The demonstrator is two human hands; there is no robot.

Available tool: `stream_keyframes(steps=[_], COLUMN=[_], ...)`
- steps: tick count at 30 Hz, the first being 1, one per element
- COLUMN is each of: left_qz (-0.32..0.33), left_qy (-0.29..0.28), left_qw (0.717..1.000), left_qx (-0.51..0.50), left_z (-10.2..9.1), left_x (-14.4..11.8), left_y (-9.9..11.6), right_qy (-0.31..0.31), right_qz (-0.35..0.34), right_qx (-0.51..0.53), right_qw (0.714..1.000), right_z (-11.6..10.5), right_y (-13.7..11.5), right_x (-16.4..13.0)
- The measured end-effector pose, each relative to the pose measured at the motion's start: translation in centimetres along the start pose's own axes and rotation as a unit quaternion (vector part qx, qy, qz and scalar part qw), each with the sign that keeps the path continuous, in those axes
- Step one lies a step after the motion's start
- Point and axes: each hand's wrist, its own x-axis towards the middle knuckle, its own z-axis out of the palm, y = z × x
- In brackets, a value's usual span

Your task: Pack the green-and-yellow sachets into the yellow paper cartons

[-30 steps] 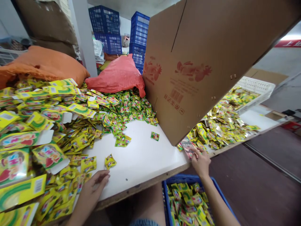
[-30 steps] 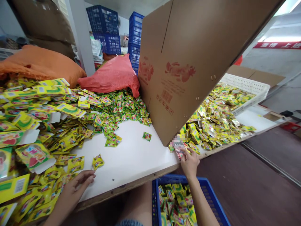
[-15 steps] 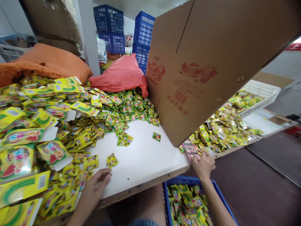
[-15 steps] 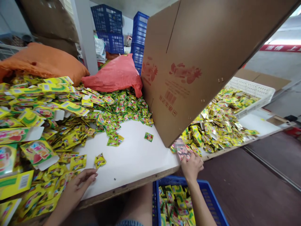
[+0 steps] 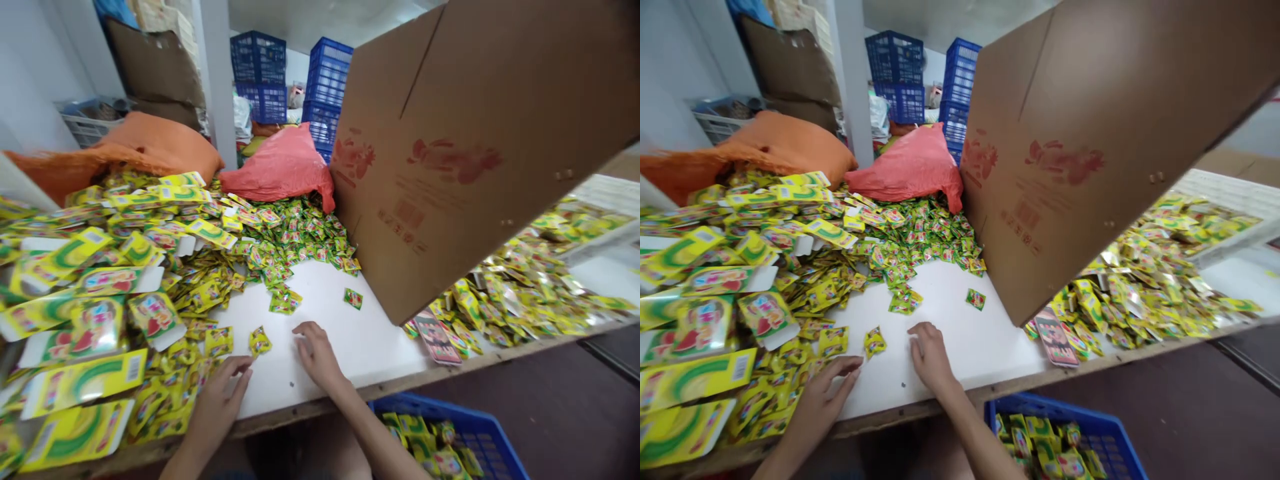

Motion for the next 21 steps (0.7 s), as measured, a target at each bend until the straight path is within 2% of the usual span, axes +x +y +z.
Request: stream_keyframes(steps=[5,10,16,19,21], left_qz=[-0.038,-0.087,-0.107,-0.115,-0.125], left_qy=[0.060,0.138,0.168,0.180,0.185], left_qw=[0.994,0.972,0.945,0.927,0.916], left_qx=[-0.081,-0.167,-0.259,-0.308,-0.332], left_z=[-0.2,-0.5,-0.1,-0.1,-0.2], left_x=[-0.5,-0.6,-0.4,-0.1,-0.1], left_y=[0.4,0.0,-1.5,-1.8,-1.8], right_qy=[-0.052,-0.078,-0.115,-0.099,-0.078], right_qz=[-0.014,-0.016,-0.008,0.010,0.017], right_qx=[0.070,0.100,0.119,0.124,0.131], right_qw=[0.996,0.992,0.986,0.987,0.988], right_z=[5.0,10.2,16.4,17.3,16.2], right_y=[-4.0,-8.3,-14.4,-15.4,-14.9], right_x=[4.5,9.3,12.1,12.9,13.3])
